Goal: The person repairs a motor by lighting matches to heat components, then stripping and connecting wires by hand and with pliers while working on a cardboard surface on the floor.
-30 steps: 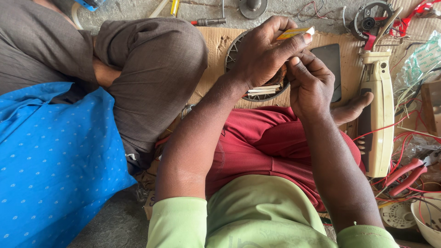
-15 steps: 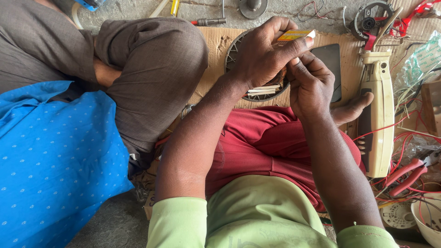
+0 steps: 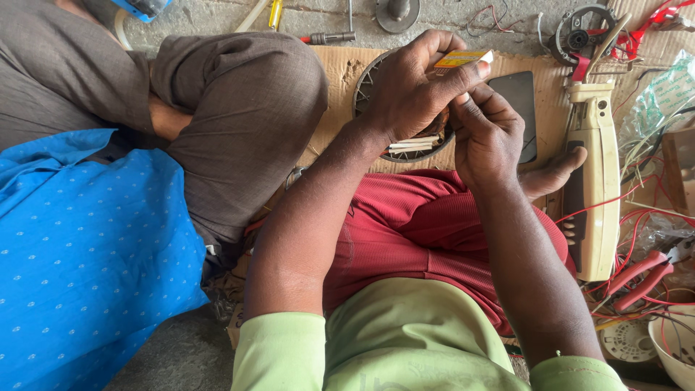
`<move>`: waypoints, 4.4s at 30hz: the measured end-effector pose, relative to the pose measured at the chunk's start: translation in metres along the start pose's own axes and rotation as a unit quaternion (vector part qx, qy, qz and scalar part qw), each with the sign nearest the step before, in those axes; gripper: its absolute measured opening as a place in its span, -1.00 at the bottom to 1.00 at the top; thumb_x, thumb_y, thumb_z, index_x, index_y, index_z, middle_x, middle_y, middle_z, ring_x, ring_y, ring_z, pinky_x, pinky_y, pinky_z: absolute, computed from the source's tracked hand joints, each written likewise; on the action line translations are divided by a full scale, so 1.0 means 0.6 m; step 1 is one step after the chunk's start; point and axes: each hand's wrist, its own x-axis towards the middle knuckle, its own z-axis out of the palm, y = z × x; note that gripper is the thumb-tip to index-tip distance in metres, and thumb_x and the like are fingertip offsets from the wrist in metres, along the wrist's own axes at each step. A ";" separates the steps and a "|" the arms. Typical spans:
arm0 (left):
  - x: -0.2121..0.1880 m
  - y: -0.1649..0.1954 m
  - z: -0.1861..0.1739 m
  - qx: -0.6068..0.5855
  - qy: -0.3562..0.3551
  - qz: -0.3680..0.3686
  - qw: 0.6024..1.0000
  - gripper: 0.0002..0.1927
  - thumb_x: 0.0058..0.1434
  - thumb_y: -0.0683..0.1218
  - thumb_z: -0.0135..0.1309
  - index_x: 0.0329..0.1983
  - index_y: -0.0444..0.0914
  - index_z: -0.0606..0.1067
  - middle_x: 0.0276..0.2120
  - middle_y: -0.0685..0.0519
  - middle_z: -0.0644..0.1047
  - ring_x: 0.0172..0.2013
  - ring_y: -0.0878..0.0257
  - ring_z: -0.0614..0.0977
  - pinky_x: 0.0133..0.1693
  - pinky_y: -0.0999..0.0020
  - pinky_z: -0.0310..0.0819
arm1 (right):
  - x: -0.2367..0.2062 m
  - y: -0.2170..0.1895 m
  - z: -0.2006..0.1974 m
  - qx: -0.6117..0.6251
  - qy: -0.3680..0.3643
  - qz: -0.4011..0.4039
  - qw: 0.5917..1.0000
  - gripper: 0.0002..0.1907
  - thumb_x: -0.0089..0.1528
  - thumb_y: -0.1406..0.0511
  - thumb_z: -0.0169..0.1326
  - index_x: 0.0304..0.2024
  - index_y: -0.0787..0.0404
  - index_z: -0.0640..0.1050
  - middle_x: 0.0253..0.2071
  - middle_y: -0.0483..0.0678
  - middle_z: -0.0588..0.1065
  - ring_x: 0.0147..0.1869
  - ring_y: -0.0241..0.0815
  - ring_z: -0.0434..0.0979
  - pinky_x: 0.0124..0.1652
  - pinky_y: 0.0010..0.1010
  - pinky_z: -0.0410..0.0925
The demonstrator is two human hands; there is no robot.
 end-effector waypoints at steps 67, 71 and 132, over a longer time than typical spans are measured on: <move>-0.018 -0.011 0.005 0.030 -0.035 0.009 0.999 -0.51 0.14 0.19 0.29 -0.07 -0.25 0.57 -0.25 0.05 0.71 -0.23 0.32 0.73 -0.11 0.39 0.63 | -0.008 0.018 -0.004 -0.010 0.038 0.002 0.999 -0.97 0.34 0.52 0.11 -0.17 0.40 0.56 -0.32 -0.04 0.53 -0.32 -0.31 0.46 -0.24 -0.54 0.35; -0.020 -0.007 0.002 0.067 -0.033 0.020 0.997 -0.54 0.13 0.17 0.29 -0.07 -0.22 0.60 -0.26 0.06 0.71 -0.23 0.33 0.75 -0.11 0.38 0.62 | -0.009 0.017 0.001 -0.002 0.046 0.004 0.999 -0.97 0.36 0.51 0.12 -0.15 0.40 0.57 -0.30 -0.06 0.53 -0.29 -0.34 0.45 -0.23 -0.54 0.36; -0.008 -0.021 0.010 0.027 -0.029 -0.025 0.999 -0.47 0.21 0.27 0.17 -0.05 -0.24 0.59 -0.32 0.08 0.69 -0.28 0.38 0.72 -0.19 0.43 0.64 | -0.002 0.026 -0.012 0.015 0.023 0.004 1.000 -0.78 0.39 0.50 0.08 0.09 0.46 0.55 -0.03 -0.01 0.57 -0.02 -0.31 0.54 0.02 -0.52 0.42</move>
